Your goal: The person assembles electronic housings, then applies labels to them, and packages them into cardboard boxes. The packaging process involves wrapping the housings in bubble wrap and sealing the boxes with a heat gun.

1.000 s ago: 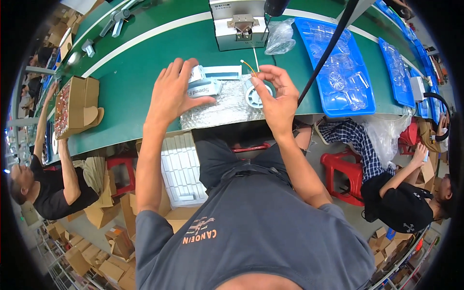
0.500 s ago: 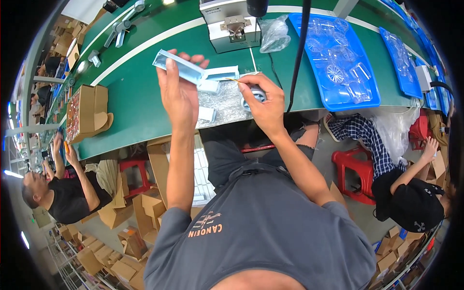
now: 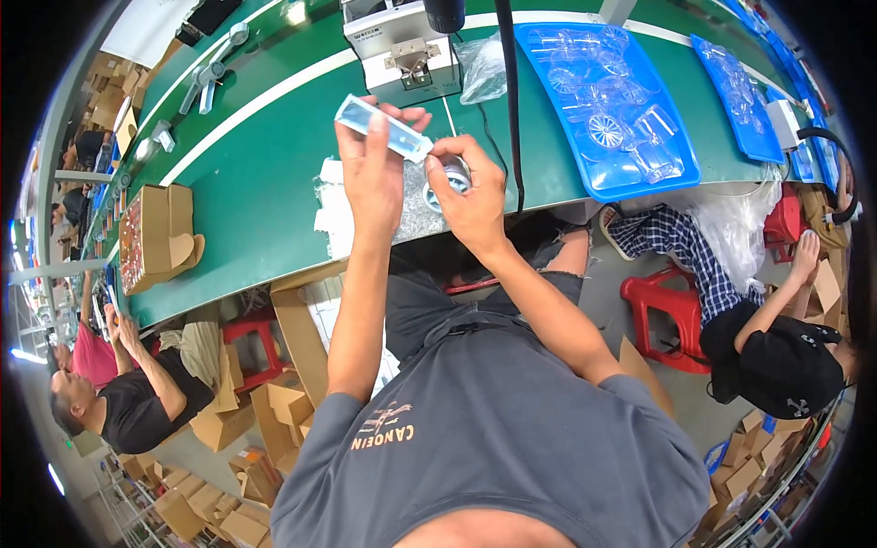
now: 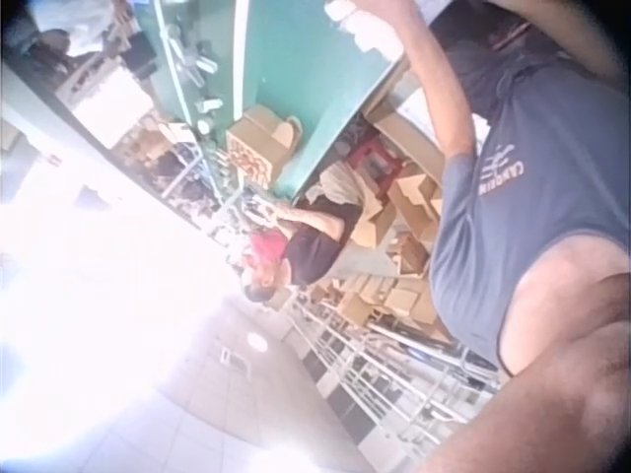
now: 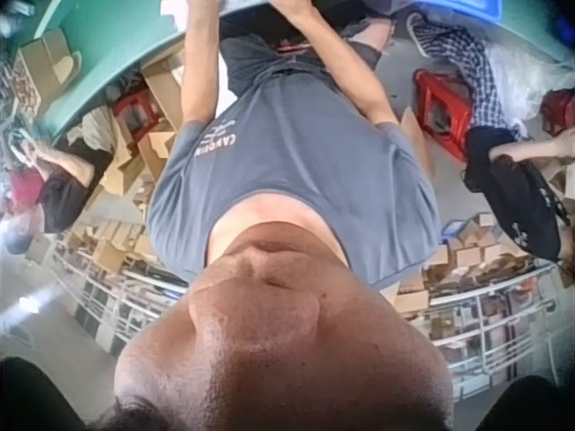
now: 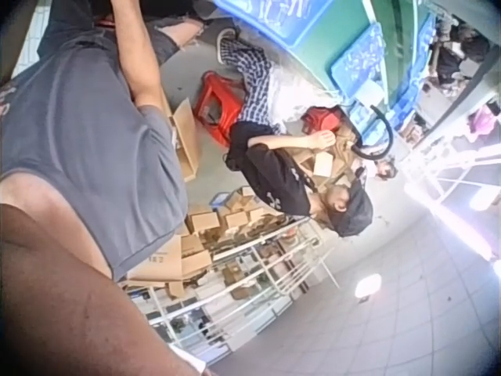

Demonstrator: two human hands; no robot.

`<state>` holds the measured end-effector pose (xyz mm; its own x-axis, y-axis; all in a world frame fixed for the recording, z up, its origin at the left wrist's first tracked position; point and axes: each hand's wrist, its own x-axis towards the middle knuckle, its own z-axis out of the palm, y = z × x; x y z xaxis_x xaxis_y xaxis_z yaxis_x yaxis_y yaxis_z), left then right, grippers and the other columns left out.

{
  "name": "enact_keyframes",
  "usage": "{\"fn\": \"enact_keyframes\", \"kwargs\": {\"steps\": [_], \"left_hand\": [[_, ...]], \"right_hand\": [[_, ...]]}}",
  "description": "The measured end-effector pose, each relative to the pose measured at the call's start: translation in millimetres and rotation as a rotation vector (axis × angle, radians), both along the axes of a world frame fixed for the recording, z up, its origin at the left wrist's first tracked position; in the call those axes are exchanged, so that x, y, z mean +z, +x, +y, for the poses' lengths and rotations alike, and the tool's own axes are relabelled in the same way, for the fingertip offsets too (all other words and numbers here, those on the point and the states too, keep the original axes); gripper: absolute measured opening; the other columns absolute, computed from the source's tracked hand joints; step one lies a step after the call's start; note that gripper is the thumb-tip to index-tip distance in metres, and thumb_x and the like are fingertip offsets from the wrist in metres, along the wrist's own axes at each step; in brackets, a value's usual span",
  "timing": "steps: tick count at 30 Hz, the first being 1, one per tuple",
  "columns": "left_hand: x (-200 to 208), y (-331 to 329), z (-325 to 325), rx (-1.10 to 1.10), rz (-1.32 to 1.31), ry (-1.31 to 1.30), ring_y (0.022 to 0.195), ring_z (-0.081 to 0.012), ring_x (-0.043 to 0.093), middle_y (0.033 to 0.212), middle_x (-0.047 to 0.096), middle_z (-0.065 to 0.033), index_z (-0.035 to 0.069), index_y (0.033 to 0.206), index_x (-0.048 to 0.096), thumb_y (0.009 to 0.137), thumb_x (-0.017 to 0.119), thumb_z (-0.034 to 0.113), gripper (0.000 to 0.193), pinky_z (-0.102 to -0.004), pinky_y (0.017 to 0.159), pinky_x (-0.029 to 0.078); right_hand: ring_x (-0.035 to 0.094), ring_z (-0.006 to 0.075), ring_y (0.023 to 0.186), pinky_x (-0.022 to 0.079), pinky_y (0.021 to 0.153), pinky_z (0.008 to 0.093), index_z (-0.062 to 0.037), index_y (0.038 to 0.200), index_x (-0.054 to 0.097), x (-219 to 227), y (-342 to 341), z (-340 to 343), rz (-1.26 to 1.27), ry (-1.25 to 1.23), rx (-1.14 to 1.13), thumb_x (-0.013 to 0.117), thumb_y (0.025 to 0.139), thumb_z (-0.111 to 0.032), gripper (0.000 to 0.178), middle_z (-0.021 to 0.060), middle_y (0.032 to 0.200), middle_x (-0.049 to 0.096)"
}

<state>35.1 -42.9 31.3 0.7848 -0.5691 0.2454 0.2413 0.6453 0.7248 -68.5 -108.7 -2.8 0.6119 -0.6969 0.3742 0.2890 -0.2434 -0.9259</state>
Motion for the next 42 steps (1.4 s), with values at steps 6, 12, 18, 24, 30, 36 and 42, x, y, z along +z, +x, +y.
{"fn": "enact_keyframes", "kwargs": {"steps": [6, 12, 18, 24, 30, 36, 42], "left_hand": [[-15.0, -27.1, 7.8, -0.061, -0.358, 0.374, 0.109, -0.0181, 0.063, 0.118, 0.060, -0.0072, 0.001, 0.137, 0.049, 0.101, 0.064, 0.011, 0.040, -0.0329, 0.097, 0.049], [-26.4, -29.4, 9.5, 0.084, -0.772, 0.498, 0.113, -0.0306, 0.061, 0.121, 0.059, -0.0161, -0.001, 0.140, 0.052, 0.090, 0.069, 0.006, 0.053, -0.0367, 0.100, 0.047], [-25.4, -49.4, 31.4, 0.250, -0.994, 0.647, 0.117, -0.0380, 0.059, 0.129, 0.058, -0.0207, 0.001, 0.148, 0.044, 0.080, 0.076, 0.010, 0.075, -0.0410, 0.105, 0.045], [-42.5, -54.9, 46.6, 0.077, -0.583, 0.623, 0.122, -0.0306, 0.060, 0.131, 0.061, -0.0177, 0.004, 0.141, 0.049, 0.075, 0.085, 0.010, 0.076, -0.0395, 0.104, 0.046], [-37.7, -52.1, 45.7, 0.057, -0.550, 0.565, 0.115, -0.0252, 0.065, 0.124, 0.067, -0.0126, 0.004, 0.133, 0.057, 0.072, 0.087, 0.006, 0.068, -0.0366, 0.101, 0.048], [-36.8, -53.8, 46.1, 0.078, -0.547, 0.569, 0.113, -0.0226, 0.065, 0.121, 0.069, -0.0116, 0.005, 0.131, 0.059, 0.072, 0.088, 0.006, 0.066, -0.0357, 0.099, 0.049], [-35.1, -53.8, 46.7, 0.042, -0.517, 0.562, 0.104, -0.0204, 0.067, 0.111, 0.071, -0.0106, 0.004, 0.127, 0.062, 0.072, 0.087, 0.007, 0.060, -0.0346, 0.094, 0.051]], "right_hand": [[0.055, 0.0339, 0.117, 0.045, 0.101, 0.0441, 0.0055, 0.132, 0.048, -16.5, -15.0, -10.6, -0.145, -0.184, 0.032, 0.062, 0.082, -0.010, 0.054, 0.0225, 0.126, 0.052], [0.056, 0.0273, 0.106, 0.048, 0.093, 0.0377, 0.0045, 0.140, 0.046, 7.3, -22.3, -17.8, -0.013, -0.190, 0.009, 0.068, 0.089, -0.017, 0.060, 0.0166, 0.126, 0.051], [0.063, 0.0154, 0.095, 0.054, 0.077, 0.0289, 0.0012, 0.119, 0.064, 24.0, -30.4, -31.7, 0.078, 0.057, 0.178, 0.084, 0.084, -0.015, 0.044, 0.0077, 0.112, 0.063], [0.074, 0.0214, 0.092, 0.061, 0.078, 0.0346, 0.0017, 0.115, 0.065, 40.0, -41.7, -41.1, 0.180, -0.217, 0.232, 0.083, 0.083, -0.012, 0.040, 0.0119, 0.112, 0.072], [0.072, 0.0317, 0.096, 0.058, 0.080, 0.0367, -0.0041, 0.121, 0.066, 51.8, -41.1, -51.2, 0.163, -0.691, 0.322, 0.083, 0.078, -0.009, 0.046, 0.0125, 0.111, 0.071], [0.070, 0.0323, 0.097, 0.057, 0.079, 0.0383, -0.0086, 0.124, 0.066, 53.6, -38.1, -52.4, 0.139, -0.828, 0.310, 0.081, 0.073, -0.004, 0.053, 0.0116, 0.111, 0.070], [0.070, 0.0313, 0.095, 0.057, 0.079, 0.0377, -0.0091, 0.123, 0.068, 56.9, -37.6, -55.9, 0.178, -0.789, 0.364, 0.081, 0.074, -0.005, 0.051, 0.0111, 0.109, 0.071]]}}
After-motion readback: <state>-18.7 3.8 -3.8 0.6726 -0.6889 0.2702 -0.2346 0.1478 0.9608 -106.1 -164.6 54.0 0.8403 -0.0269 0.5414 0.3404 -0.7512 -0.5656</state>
